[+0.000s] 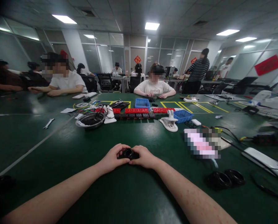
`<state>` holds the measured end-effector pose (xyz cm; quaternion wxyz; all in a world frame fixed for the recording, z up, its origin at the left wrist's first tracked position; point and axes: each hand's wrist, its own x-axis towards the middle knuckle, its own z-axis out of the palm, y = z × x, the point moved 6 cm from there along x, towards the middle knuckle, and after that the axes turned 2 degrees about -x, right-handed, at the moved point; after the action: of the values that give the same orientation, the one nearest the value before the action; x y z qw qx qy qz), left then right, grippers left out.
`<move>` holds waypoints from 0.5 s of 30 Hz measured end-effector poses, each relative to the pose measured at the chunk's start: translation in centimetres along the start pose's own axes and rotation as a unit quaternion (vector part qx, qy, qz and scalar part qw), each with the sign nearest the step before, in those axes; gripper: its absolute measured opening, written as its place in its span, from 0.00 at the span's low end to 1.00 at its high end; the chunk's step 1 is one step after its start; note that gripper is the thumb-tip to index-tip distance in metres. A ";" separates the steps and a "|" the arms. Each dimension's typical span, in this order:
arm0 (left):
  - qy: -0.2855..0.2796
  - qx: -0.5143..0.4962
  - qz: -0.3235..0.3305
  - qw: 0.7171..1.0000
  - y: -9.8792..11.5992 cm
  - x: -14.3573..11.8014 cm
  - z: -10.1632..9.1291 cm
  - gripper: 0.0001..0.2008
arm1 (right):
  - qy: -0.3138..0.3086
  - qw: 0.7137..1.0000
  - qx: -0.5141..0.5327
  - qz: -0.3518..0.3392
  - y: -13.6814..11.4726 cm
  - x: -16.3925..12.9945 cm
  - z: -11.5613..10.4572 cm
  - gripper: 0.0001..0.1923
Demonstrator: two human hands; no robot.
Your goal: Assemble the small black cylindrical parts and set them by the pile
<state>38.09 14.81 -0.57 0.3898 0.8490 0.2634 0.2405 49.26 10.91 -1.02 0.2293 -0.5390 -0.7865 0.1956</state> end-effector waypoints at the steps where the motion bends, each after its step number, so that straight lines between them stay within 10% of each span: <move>1: -0.004 0.008 0.002 1.000 0.1 0.0 0.0 0.20 | -0.001 1.000 0.000 0.000 0.0 0.0 0.0 0.15; 15: -0.038 0.016 0.002 0.999 0.2 0.0 0.1 0.19 | -0.006 0.996 0.078 0.051 0.6 -0.3 0.2 0.15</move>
<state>38.19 14.70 -0.49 0.3859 0.8640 0.2507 0.2043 49.73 10.87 -1.58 0.2557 -0.5577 -0.7418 0.2709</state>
